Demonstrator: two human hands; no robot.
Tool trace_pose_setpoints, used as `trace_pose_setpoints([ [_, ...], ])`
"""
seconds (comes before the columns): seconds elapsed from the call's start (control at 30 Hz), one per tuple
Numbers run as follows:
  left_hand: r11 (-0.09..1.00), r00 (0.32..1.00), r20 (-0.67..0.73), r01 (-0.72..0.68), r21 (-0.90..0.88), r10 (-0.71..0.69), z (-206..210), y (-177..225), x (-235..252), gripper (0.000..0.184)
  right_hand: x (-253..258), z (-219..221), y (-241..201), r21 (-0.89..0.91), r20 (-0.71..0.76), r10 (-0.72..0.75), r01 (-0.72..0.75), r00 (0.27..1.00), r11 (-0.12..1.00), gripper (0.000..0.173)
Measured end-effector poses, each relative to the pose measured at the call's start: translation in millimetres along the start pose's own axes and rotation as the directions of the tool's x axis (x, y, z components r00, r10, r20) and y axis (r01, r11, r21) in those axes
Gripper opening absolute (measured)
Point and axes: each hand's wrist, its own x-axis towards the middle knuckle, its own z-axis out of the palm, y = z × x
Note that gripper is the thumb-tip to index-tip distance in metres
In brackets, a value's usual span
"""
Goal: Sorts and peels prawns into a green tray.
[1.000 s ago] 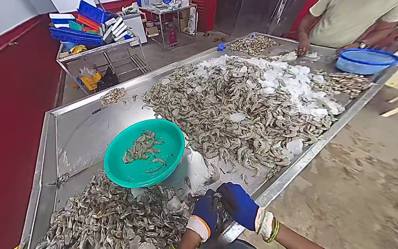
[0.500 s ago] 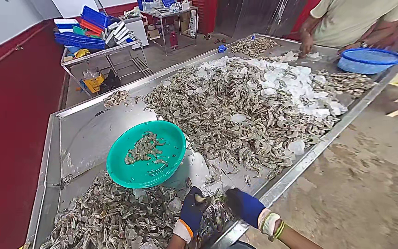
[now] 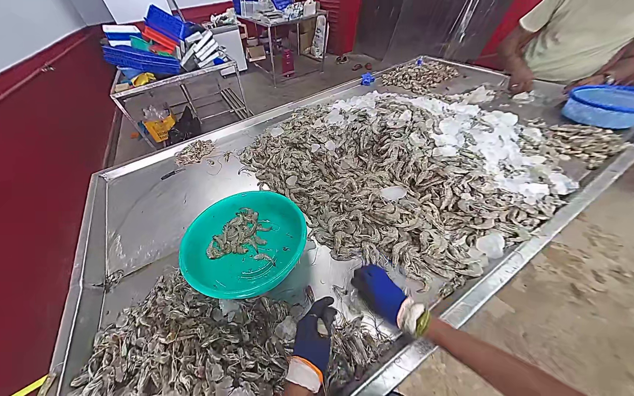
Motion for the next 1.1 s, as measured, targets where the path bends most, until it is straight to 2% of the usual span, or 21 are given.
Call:
trace_pose_setpoints([
  [0.07,0.992,0.993,0.102,0.043,0.118,-0.055,15,3,9,0.049,-26,-3,-43,0.056,0.026,0.05,-0.051,0.998,0.997,0.027],
  [0.1,0.977,0.984,0.137,0.082,0.195,-0.11,23,8,10,0.056,-37,-2,-59,0.067,-0.04,0.041,-0.038,0.998,0.997,0.026],
  [0.13,0.954,0.975,0.14,0.128,0.271,-0.17,30,16,11,0.061,-45,0,-68,0.063,-0.165,0.029,-0.019,0.986,0.998,0.025],
  [0.17,0.925,0.967,0.125,0.166,0.342,-0.22,36,24,11,0.061,-49,1,-72,0.051,-0.275,0.03,-0.017,0.961,0.999,0.024],
  [0.2,0.88,0.955,0.115,0.201,0.43,-0.274,40,33,10,0.059,-52,0,-74,0.034,-0.318,0.038,-0.029,0.947,0.999,0.022],
  [0.3,0.768,0.906,0.19,0.192,0.612,-0.377,43,54,7,0.056,-60,-6,-67,0.062,-0.27,0.071,-0.057,0.96,0.996,0.012],
  [0.37,0.795,0.91,0.244,0.133,0.592,-0.334,40,51,4,0.052,-64,-11,-51,0.103,-0.238,0.158,-0.136,0.959,0.985,0.009],
  [0.4,0.832,0.921,0.262,0.106,0.545,-0.289,36,45,2,0.049,-67,-18,-38,0.151,-0.149,0.275,-0.253,0.95,0.956,0.011],
  [0.43,0.875,0.935,0.268,0.08,0.477,-0.231,30,37,1,0.045,-70,-27,-18,0.202,-0.078,0.406,-0.384,0.911,0.901,0.015],
  [0.5,0.952,0.952,0.278,0.037,0.302,-0.125,19,23,0,0.042,-77,-35,33,0.259,-0.055,0.625,-0.593,0.779,0.762,0.026],
  [0.57,0.983,0.956,0.284,0.019,0.185,-0.072,14,17,-2,0.044,-74,-27,70,0.301,-0.062,0.763,-0.717,0.643,0.628,0.038],
  [0.63,0.993,0.963,0.27,-0.023,0.116,-0.009,14,13,-1,0.041,-58,-17,70,0.343,0.036,0.829,-0.786,0.558,0.515,0.055],
  [0.67,0.996,0.965,0.26,-0.05,0.08,0.027,15,13,1,0.041,-49,-14,56,0.37,0.071,0.825,-0.783,0.561,0.5,0.061],
  [0.7,0.997,0.969,0.237,-0.07,0.03,0.061,16,12,2,0.039,-43,-14,39,0.402,0.103,0.796,-0.757,0.597,0.516,0.06],
  [0.8,0.98,0.986,0.091,-0.121,-0.159,0.136,12,9,3,0.039,-41,-12,10,0.532,0.183,0.615,-0.603,0.767,0.595,0.047],
  [0.9,0.968,0.974,-0.07,-0.224,-0.11,0.217,-15,6,-1,0.043,-68,-18,7,0.403,0.298,0.527,-0.605,0.796,0.687,0.04],
  [0.97,0.977,0.958,-0.205,-0.212,-0.03,0.201,-28,-1,-1,0.035,-76,-27,4,0.345,0.229,0.488,-0.539,0.842,0.769,0.031],
  [1.0,0.977,0.945,-0.254,-0.215,-0.006,0.207,-31,-6,-1,0.028,-72,-30,0,0.343,0.138,0.423,-0.444,0.896,0.828,0.027],
  [1.07,0.977,0.934,-0.307,-0.207,-0.058,0.18,-32,-6,-1,0.024,-47,-27,-3,0.347,-0.062,0.168,-0.137,0.984,0.928,0.022],
  [1.1,0.973,0.93,-0.327,-0.209,-0.099,0.167,-30,-5,0,0.023,-29,-24,-7,0.333,-0.106,0.022,0.014,0.994,0.943,0.022],
])
